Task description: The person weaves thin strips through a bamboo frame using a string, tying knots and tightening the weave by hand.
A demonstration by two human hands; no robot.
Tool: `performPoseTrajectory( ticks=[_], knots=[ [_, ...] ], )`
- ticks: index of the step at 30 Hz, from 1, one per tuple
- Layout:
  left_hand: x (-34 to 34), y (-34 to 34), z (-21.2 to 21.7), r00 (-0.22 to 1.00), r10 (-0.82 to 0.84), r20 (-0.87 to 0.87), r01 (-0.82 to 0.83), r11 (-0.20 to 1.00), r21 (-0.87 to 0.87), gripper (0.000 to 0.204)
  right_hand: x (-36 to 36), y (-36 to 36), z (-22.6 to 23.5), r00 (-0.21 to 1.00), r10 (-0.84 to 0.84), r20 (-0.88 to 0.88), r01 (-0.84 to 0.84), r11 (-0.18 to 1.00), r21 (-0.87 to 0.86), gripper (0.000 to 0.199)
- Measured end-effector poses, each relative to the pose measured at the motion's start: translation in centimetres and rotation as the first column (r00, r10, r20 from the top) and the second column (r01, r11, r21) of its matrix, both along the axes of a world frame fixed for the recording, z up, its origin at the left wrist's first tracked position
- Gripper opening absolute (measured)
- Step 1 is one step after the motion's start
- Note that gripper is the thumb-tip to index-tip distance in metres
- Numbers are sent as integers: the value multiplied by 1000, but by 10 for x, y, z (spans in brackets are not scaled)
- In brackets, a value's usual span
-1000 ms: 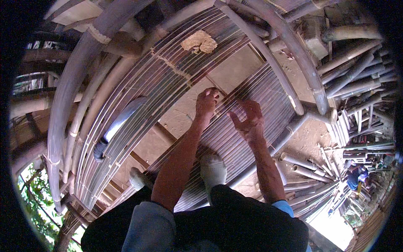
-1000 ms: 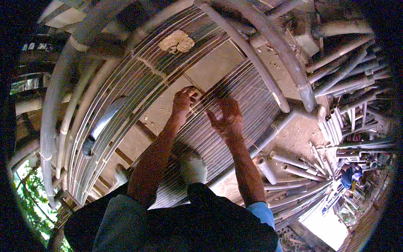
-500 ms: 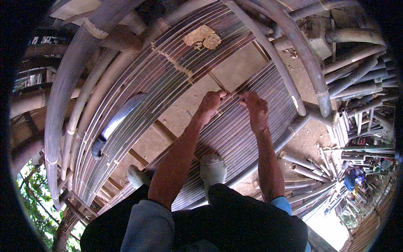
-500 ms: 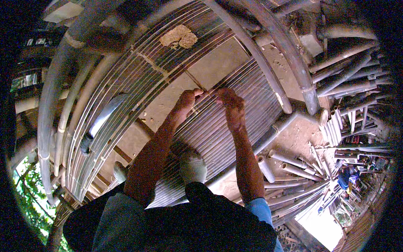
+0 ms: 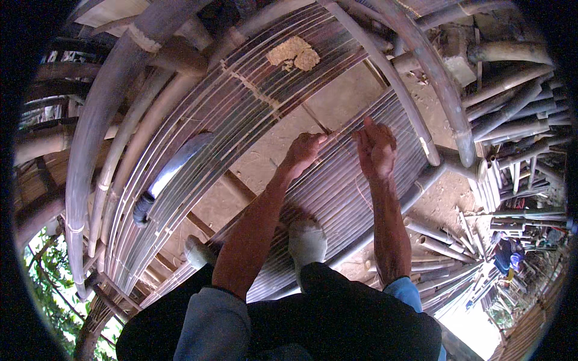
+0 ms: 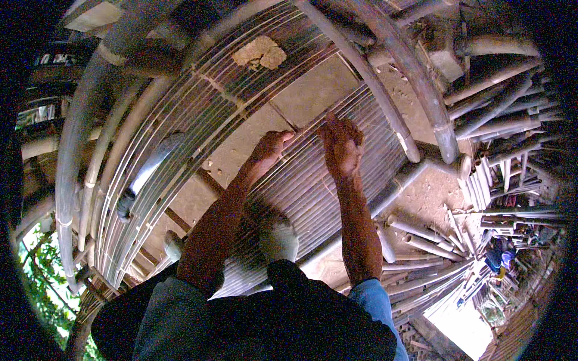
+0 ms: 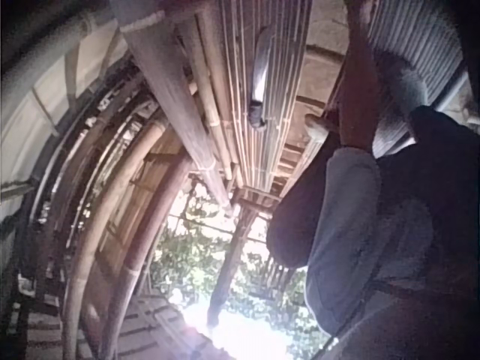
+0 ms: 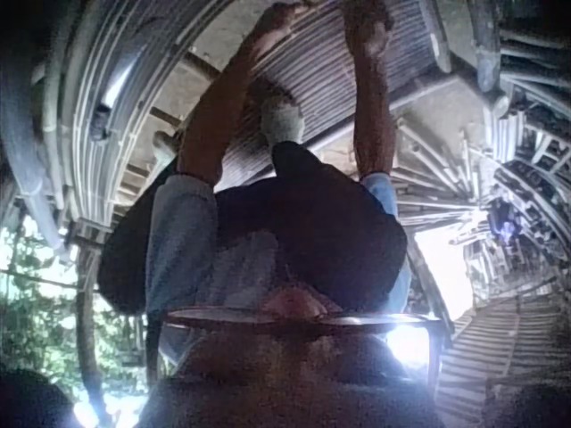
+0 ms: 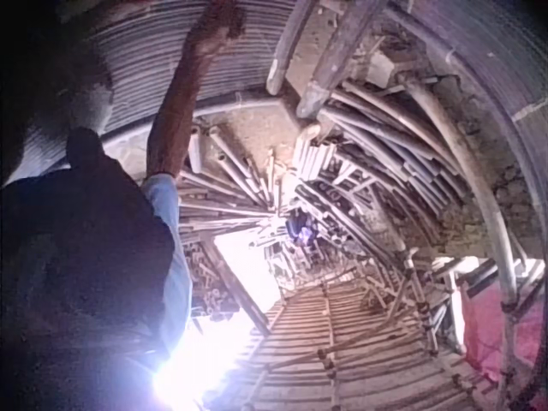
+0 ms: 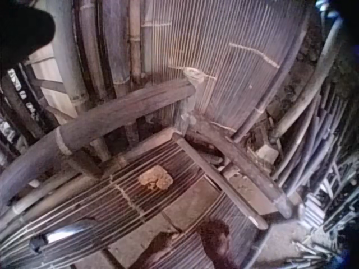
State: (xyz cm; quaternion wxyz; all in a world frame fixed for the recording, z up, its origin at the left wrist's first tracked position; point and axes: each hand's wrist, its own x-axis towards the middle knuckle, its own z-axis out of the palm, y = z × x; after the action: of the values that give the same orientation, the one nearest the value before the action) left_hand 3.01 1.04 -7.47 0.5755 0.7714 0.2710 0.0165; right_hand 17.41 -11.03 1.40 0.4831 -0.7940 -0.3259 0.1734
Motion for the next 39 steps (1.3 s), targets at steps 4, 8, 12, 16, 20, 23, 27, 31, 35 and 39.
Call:
performPoseTrajectory(
  ticks=[4, 8, 12, 16, 20, 23, 27, 31, 35, 39],
  knots=[
    [-14, 2, -5, 994, -28, 101, 18, 995, 98, 22, -56, -33, 7, 749, 209, 629, -129, 977, -171, 31],
    [-23, -1, 16, 962, 170, 214, -213, 956, 202, 21, -56, -30, 17, 972, -132, -193, 118, 990, -83, 35],
    [-37, 1, 51, 899, 387, 207, -439, 800, 409, 16, -48, -37, 13, 687, -98, -720, 395, 882, 257, 24],
    [-52, 21, 89, 912, 399, 91, -401, 825, 399, 14, -20, -84, 16, 864, -177, -472, 285, 944, 169, 29],
    [-83, 31, 82, 918, 384, 96, -370, 744, 557, 9, 4, -103, 37, 949, -221, 226, 287, 899, -329, 28],
    [-96, 28, 87, 916, 377, 140, -388, 737, 553, 9, 22, -89, 48, 829, -163, 535, 307, 932, -193, 21],
    [-111, 26, 95, 895, 413, 167, -429, 697, 575, 9, 33, -18, 38, 913, -64, 403, 88, 995, -42, 17],
    [-135, 28, 111, 873, 413, 260, -479, 619, 623, 9, 39, 78, 14, 889, 64, 453, -86, 996, 27, 15],
    [-175, 25, 119, 854, 511, 95, -451, 637, 625, 6, 28, 149, 7, 790, 121, 601, -95, 993, -74, 18],
    [-202, 19, 125, 833, 520, 191, -516, 604, 607, 7, 49, 175, -29, 717, 140, 683, -102, 990, -97, 20]
  ],
)
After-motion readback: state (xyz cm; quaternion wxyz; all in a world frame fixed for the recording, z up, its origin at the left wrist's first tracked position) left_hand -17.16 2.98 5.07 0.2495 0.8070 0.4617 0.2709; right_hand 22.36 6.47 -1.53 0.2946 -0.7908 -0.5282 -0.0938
